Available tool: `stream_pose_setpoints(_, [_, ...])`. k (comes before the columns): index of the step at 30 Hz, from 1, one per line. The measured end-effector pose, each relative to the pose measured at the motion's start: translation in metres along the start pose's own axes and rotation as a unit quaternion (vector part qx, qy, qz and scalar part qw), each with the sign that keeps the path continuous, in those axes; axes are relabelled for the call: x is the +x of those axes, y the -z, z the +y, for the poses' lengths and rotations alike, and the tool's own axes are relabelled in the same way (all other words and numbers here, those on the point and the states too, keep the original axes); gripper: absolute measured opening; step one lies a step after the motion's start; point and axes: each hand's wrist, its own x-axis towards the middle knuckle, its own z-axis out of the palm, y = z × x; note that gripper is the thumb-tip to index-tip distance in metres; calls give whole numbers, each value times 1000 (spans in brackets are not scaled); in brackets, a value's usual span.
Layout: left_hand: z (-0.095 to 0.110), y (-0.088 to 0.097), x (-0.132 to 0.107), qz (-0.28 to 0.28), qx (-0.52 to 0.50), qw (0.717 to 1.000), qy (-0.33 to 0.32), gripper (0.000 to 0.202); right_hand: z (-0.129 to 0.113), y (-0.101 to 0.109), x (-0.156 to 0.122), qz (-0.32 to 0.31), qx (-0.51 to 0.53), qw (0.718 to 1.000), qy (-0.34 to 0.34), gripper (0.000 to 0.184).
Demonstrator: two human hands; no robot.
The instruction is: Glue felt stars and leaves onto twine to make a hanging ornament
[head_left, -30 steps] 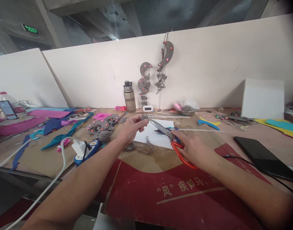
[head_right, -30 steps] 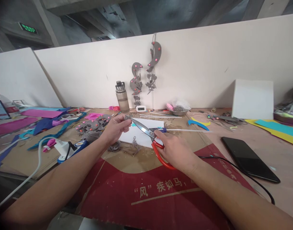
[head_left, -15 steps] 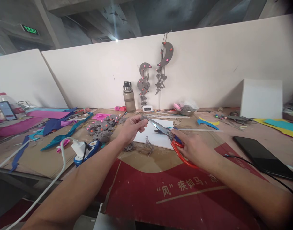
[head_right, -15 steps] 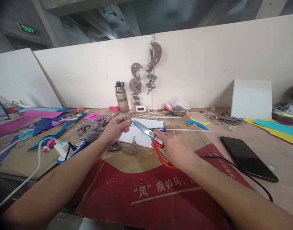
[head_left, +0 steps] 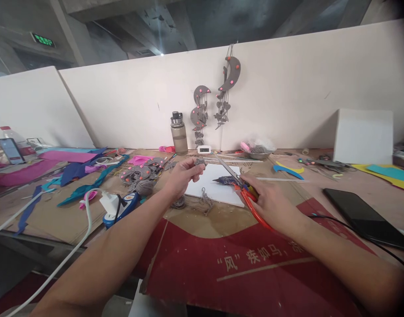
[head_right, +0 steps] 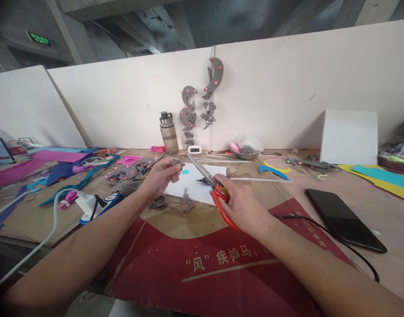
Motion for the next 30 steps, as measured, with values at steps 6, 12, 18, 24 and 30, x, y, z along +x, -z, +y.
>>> stream_pose_setpoints(6, [1,-1,-2,-21,11,1000,3,24,-3,-1,1,-11,-11,1000,9,38])
stream_pose_setpoints(12, [2,-3,-2,-46,14,999,-1,27,-3,-3,0,-20,-26,999,2,40])
stream_pose_setpoints(18, [-1,-2,-1,-23,26,999,-12,25,2,-5,-1,-35,-57,998,-9,39])
stream_pose_setpoints(24, [3,-4,-4,-26,95,995,-16,24,5,-8,-3,-18,-125,992,22,40])
stream_pose_setpoints(30, [4,-4,-5,-11,124,992,-14,21,8,-11,-2,-27,-162,986,29,43])
